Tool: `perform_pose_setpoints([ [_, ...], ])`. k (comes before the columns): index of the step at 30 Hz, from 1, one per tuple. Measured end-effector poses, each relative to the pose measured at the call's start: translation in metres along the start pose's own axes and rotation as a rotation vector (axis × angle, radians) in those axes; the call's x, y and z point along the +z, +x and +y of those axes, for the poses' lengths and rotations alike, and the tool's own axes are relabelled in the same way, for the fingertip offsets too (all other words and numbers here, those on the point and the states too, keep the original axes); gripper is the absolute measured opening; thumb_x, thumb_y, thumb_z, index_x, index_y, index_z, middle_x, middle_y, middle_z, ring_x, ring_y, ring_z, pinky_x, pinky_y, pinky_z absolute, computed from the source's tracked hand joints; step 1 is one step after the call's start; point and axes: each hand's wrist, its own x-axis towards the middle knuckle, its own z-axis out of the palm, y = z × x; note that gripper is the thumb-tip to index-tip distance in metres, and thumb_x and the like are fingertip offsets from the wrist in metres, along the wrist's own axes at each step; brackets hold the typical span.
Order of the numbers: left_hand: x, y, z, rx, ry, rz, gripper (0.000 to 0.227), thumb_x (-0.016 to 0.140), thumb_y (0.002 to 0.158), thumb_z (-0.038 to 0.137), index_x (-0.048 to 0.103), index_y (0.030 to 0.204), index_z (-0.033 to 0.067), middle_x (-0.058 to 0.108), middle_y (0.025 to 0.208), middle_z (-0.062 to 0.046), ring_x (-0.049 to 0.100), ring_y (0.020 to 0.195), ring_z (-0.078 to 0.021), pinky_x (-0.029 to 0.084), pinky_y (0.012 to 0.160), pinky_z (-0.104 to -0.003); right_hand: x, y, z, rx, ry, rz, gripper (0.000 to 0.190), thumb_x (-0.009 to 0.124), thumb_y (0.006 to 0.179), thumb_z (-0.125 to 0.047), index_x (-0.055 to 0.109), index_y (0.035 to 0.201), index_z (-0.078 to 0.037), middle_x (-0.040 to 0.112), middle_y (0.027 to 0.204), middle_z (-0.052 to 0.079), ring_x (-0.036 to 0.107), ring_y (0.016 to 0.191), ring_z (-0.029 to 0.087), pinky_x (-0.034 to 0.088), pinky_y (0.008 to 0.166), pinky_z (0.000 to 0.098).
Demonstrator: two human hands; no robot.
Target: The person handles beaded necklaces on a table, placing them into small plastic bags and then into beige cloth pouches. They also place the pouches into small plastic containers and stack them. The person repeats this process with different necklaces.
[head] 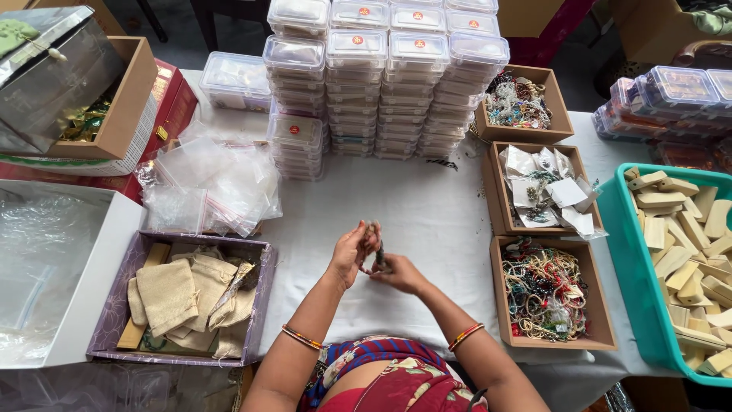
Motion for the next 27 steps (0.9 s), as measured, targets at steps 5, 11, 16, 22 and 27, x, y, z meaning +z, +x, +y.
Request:
perform_pose_setpoints([
  [5, 0.026, -0.017, 0.023, 0.094, 0.294, 0.225, 0.048, 0.056, 0.099, 0.049, 0.060, 0.128, 0.0111, 0.070, 0.115, 0.002, 0.060, 0.109, -0.0090, 0.045, 0.098, -0.027, -0.003, -0.013, -0.037, 0.111, -0.248, -0.051, 0.023, 0.076, 0.091, -0.017, 0.066, 0.107, -0.004, 0.073, 0.092, 0.008, 0.068, 0.083, 0.019, 0.054, 0.079, 0.0383],
  [11, 0.022, -0.027, 0.013, -0.180, 0.855, 0.235, 0.053, 0.058, 0.095, 0.061, 0.067, 0.110, 0.0113, 0.071, 0.095, 0.000, 0.063, 0.092, -0.0128, 0.050, 0.082, -0.032, -0.037, -0.007, -0.048, 0.056, 0.198, -0.001, 0.031, 0.073, 0.090, -0.015, 0.065, 0.118, -0.008, 0.072, 0.094, 0.005, 0.068, 0.084, 0.013, 0.058, 0.075, 0.0296],
  [16, 0.012, -0.019, -0.005, -0.196, 0.473, 0.069, 0.050, 0.066, 0.098, 0.059, 0.070, 0.087, 0.0106, 0.059, 0.070, 0.003, 0.054, 0.067, -0.0109, 0.043, 0.062, -0.027, -0.032, -0.004, -0.024, -0.013, 0.482, 0.134, 0.031, 0.079, 0.091, -0.016, 0.064, 0.115, -0.005, 0.067, 0.104, 0.004, 0.063, 0.085, 0.013, 0.053, 0.071, 0.0300],
  [22, 0.035, -0.022, 0.012, -0.193, 0.330, 0.187, 0.044, 0.058, 0.094, 0.058, 0.067, 0.092, 0.0146, 0.065, 0.078, 0.005, 0.058, 0.072, -0.0071, 0.044, 0.062, -0.026, 0.008, -0.007, -0.006, 0.195, 1.076, 0.082, 0.036, 0.065, 0.097, -0.037, 0.056, 0.118, -0.009, 0.070, 0.108, 0.003, 0.071, 0.097, 0.014, 0.061, 0.083, 0.0331],
  [27, 0.016, -0.011, 0.006, 0.060, 0.253, 0.415, 0.045, 0.057, 0.100, 0.054, 0.061, 0.104, 0.0097, 0.063, 0.086, 0.003, 0.061, 0.080, -0.0087, 0.051, 0.075, -0.027, 0.024, -0.012, -0.005, 0.208, 0.862, 0.046, 0.035, 0.072, 0.094, -0.019, 0.058, 0.124, -0.007, 0.070, 0.103, 0.005, 0.070, 0.093, 0.016, 0.060, 0.086, 0.0367],
])
